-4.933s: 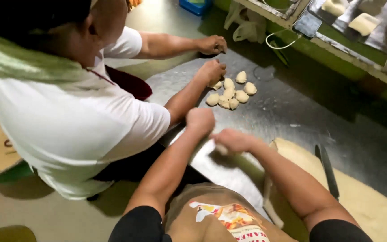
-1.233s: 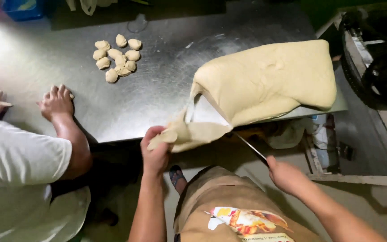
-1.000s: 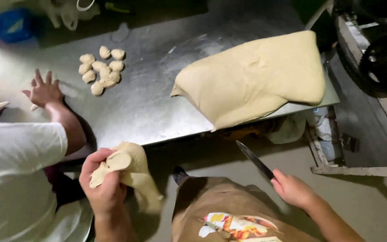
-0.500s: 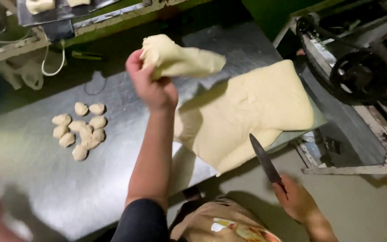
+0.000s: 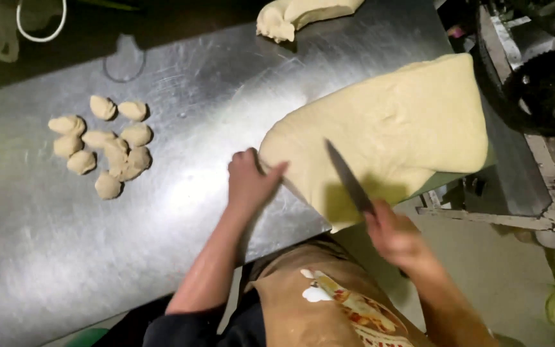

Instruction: Cutting a large mass of dough into smaller portions and rolling them into uniform balls on a metal prep table.

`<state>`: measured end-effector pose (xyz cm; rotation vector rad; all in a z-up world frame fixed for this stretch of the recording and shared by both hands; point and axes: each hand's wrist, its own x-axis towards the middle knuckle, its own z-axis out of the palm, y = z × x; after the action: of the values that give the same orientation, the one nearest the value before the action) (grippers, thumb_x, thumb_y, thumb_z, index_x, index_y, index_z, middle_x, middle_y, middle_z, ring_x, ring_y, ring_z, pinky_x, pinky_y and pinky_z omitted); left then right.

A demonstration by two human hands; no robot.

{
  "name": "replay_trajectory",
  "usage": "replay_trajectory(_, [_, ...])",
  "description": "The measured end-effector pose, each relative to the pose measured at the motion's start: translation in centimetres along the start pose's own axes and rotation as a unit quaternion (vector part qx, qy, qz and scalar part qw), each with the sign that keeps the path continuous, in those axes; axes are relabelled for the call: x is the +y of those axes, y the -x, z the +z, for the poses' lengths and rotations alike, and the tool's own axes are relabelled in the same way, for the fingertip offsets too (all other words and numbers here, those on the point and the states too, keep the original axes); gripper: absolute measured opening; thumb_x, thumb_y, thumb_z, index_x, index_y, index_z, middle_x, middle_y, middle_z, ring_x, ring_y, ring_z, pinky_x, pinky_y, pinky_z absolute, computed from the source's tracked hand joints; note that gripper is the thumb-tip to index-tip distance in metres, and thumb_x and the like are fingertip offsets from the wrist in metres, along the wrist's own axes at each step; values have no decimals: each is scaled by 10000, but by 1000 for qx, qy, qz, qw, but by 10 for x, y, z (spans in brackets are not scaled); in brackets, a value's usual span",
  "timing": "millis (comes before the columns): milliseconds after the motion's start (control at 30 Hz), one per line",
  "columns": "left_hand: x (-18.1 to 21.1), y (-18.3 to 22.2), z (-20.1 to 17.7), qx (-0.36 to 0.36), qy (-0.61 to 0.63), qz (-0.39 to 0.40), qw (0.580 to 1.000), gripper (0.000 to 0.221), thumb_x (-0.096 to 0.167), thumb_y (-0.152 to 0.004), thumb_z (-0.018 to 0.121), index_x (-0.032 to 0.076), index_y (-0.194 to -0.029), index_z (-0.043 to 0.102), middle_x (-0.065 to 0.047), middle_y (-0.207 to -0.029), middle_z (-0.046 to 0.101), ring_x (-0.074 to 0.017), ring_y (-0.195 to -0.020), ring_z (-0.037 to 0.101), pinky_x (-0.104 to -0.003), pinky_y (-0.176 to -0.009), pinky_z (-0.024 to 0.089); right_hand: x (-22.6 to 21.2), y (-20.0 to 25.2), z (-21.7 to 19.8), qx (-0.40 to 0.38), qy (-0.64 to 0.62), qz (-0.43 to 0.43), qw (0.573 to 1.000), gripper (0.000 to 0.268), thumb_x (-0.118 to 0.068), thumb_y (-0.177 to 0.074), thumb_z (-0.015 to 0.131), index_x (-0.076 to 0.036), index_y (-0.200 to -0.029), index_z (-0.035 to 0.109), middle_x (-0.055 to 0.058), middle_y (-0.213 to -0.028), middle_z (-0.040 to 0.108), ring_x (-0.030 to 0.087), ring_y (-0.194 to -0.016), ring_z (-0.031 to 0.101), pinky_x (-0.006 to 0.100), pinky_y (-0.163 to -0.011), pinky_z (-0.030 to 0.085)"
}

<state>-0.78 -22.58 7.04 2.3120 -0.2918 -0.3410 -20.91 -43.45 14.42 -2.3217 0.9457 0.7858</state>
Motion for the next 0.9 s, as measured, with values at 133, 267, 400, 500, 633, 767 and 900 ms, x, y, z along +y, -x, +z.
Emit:
replay_trajectory(133, [10,27,36,23,114,6,993,886,472,-701,902,39,-1320,439,-197,-1207,495,-482,-1197,503,-561,-1038,447,-80,-60,-7,71,204,-195,957,342,-456,-1074,309,-181,-1214,454,241,-945,745,413,-980,747,536,-915,565])
replay_trajectory(267, [-19,24,67,14,126,-7,992,609,300,-794,722,61,-1295,473,-199,-1116,538,-489,-1121,575,-581,-946,482,-174,-4,-43,8,79,-155,985,792,-557,-1036,78,-92,-1152,708,236,-1249,692,386,-1311,582,569,-1107,396])
replay_trajectory(400, [-26,47,64,27,86,-21,996,329,292,-795,665,109,-1046,557,-188,-987,626,-475,-1031,651,-568,-892,520,-142,-43,-7,42,260,-243,934,616,-336,-1080,152,4,-1189,655,279,-1097,734,456,-1115,697,622,-933,511])
replay_trajectory(500, [-34,72,79,54,92,8,994,244,282,-770,676,121,-920,573,-185,-903,627,-462,-971,663,-557,-842,522,-81,-24,2,51,318,-243,915,629,-247,-1103,126,61,-1201,666,309,-1108,735,476,-1124,696,643,-946,506])
replay_trajectory(633, [-52,93,89,122,198,36,972,251,250,-716,767,119,-854,604,-188,-780,602,-403,-849,671,-483,-752,505,-10,25,-4,51,391,-212,894,540,-156,-1105,144,54,-1328,590,268,-1221,732,401,-1223,679,602,-1089,468])
replay_trajectory(767, [-26,166,64,138,305,31,942,120,90,-737,642,93,-851,605,-108,-649,542,-203,-683,574,-355,-673,516,77,46,3,-9,236,-145,961,799,-368,-1094,12,93,-1270,641,317,-1299,676,431,-1323,594,594,-1150,397])
replay_trajectory(900, [33,216,37,131,536,54,832,182,-73,-707,548,-6,-875,532,-238,-611,614,-237,-430,601,-336,-354,514,232,4,72,30,230,-211,949,307,-285,-1014,394,-42,-1116,550,270,-948,765,476,-970,744,596,-839,560])
